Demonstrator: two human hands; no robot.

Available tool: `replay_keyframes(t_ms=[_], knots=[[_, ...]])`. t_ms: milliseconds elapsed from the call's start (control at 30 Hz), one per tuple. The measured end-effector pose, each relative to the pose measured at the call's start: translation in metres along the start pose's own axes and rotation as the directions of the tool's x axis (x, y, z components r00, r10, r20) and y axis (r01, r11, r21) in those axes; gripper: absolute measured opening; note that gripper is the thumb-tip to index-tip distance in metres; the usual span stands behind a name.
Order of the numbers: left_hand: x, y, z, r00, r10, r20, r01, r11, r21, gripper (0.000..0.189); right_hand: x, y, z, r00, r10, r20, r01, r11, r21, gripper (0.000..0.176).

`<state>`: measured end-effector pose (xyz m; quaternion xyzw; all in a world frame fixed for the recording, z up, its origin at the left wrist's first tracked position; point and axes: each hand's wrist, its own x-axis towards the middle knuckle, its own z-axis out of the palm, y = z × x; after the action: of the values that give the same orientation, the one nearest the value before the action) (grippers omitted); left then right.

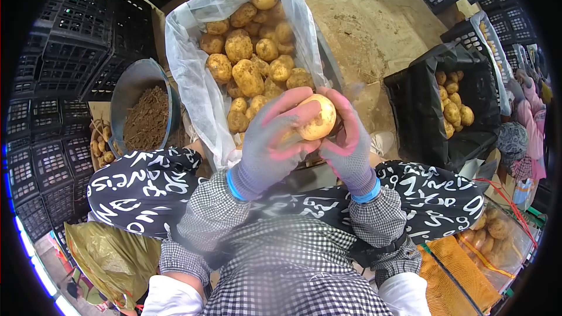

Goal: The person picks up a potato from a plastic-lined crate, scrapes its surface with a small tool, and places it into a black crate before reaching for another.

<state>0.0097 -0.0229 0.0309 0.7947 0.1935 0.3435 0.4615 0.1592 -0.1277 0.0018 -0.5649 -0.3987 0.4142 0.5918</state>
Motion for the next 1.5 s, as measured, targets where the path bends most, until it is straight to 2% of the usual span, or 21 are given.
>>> replay_keyframes(t_ms=[100,133,200,267,300,400,467,600,700,767,800,833,900,967,1067,1100,1167,1267,1333,1400,1500], knots=[[-0.004,-0.009,0.0,0.999,-0.034,0.019,0.034,0.999,-0.018,0.056,0.002,-0.003,-0.001,1.0,-0.024,0.001,0.024,0.986,-0.167,0.078],[-0.006,-0.016,0.003,0.985,-0.172,0.015,0.171,0.957,-0.236,0.056,0.002,-0.003,-0.001,0.999,-0.046,0.009,0.047,0.968,-0.248,0.078],[-0.011,-0.027,0.008,0.902,-0.42,0.095,0.385,0.688,-0.616,0.057,0.004,0.001,-0.002,0.999,-0.035,0.023,0.04,0.954,-0.298,0.08],[-0.014,-0.03,0.008,0.774,-0.602,0.193,0.534,0.459,-0.71,0.058,0.006,0.006,-0.002,0.995,-0.086,0.046,0.097,0.926,-0.366,0.08],[-0.014,-0.029,0.007,0.694,-0.673,0.256,0.589,0.326,-0.739,0.059,0.006,0.007,-0.003,0.999,0.0,0.032,0.009,0.962,-0.272,0.08],[-0.01,-0.026,0.002,0.611,-0.693,0.381,0.732,0.313,-0.605,0.06,0.003,0.006,-0.007,0.976,0.214,0.037,-0.214,0.977,0.007,0.08],[-0.009,-0.025,0.005,0.628,-0.699,0.343,0.743,0.408,-0.53,0.062,0.004,0.001,-0.008,0.956,0.285,0.062,-0.292,0.942,0.165,0.079],[-0.009,-0.023,0.003,0.697,-0.663,0.274,0.702,0.552,-0.45,0.062,0.002,0.006,-0.012,0.963,0.26,0.078,-0.271,0.932,0.242,0.085],[-0.008,-0.027,0.001,0.706,-0.661,0.253,0.678,0.528,-0.512,0.055,0.002,0.002,-0.011,0.966,0.234,0.105,-0.257,0.891,0.375,0.092],[-0.009,-0.03,0.005,0.861,-0.496,0.114,0.505,0.859,-0.081,0.051,0.003,-0.003,-0.01,0.968,0.223,0.115,-0.251,0.858,0.448,0.098],[-0.008,-0.029,0.007,0.882,-0.461,0.093,0.469,0.879,-0.089,0.053,0.004,-0.002,-0.011,0.967,0.218,0.132,-0.254,0.856,0.451,0.097],[-0.007,-0.027,0.01,0.902,-0.426,0.072,0.432,0.897,-0.095,0.055,0.004,-0.001,-0.012,0.966,0.212,0.15,-0.257,0.853,0.454,0.095],[0.003,-0.012,0.014,0.854,-0.513,0.088,0.463,0.672,-0.577,0.065,0.005,-0.001,-0.012,0.972,0.186,0.141,-0.231,0.849,0.475,0.087],[0.002,-0.015,0.014,0.888,-0.446,0.111,0.44,0.755,-0.487,0.07,0.004,-0.003,-0.012,0.985,0.149,0.09,-0.174,0.845,0.505,0.075],[0.002,-0.021,0.009,0.936,-0.345,0.066,0.351,0.918,-0.181,0.072,0.003,-0.014,-0.022,0.998,0.049,-0.036,-0.048,0.999,0.02,0.054],[0.002,-0.022,0.008,0.951,-0.307,0.048,0.309,0.95,-0.045,0.072,0.003,-0.013,-0.021,0.996,0.052,-0.067,-0.053,0.999,-0.012,0.051],[0.0,-0.02,0.01,0.946,-0.321,0.05,0.325,0.936,-0.139,0.068,0.001,-0.011,-0.02,0.99,0.06,-0.13,-0.07,0.995,-0.075,0.044],[-0.003,-0.023,0.02,0.929,-0.364,0.064,0.365,0.875,-0.319,0.064,0.001,0.006,-0.017,0.985,-0.126,-0.116,0.087,0.952,-0.293,0.044],[-0.006,-0.026,0.023,0.927,-0.369,0.06,0.367,0.868,-0.336,0.064,-0.003,-0.001,-0.014,0.968,0.058,-0.245,-0.066,0.998,-0.022,0.046],[-0.004,-0.025,0.023,0.941,-0.335,0.045,0.336,0.912,-0.235,0.063,-0.001,-0.003,-0.01,0.948,0.11,-0.3,-0.068,0.987,0.149,0.046],[-0.002,-0.025,0.016,0.945,-0.311,0.097,0.321,0.941,-0.105,0.068,0.001,0.001,-0.008,0.966,0.031,-0.256,0.013,0.985,0.169,0.049]])
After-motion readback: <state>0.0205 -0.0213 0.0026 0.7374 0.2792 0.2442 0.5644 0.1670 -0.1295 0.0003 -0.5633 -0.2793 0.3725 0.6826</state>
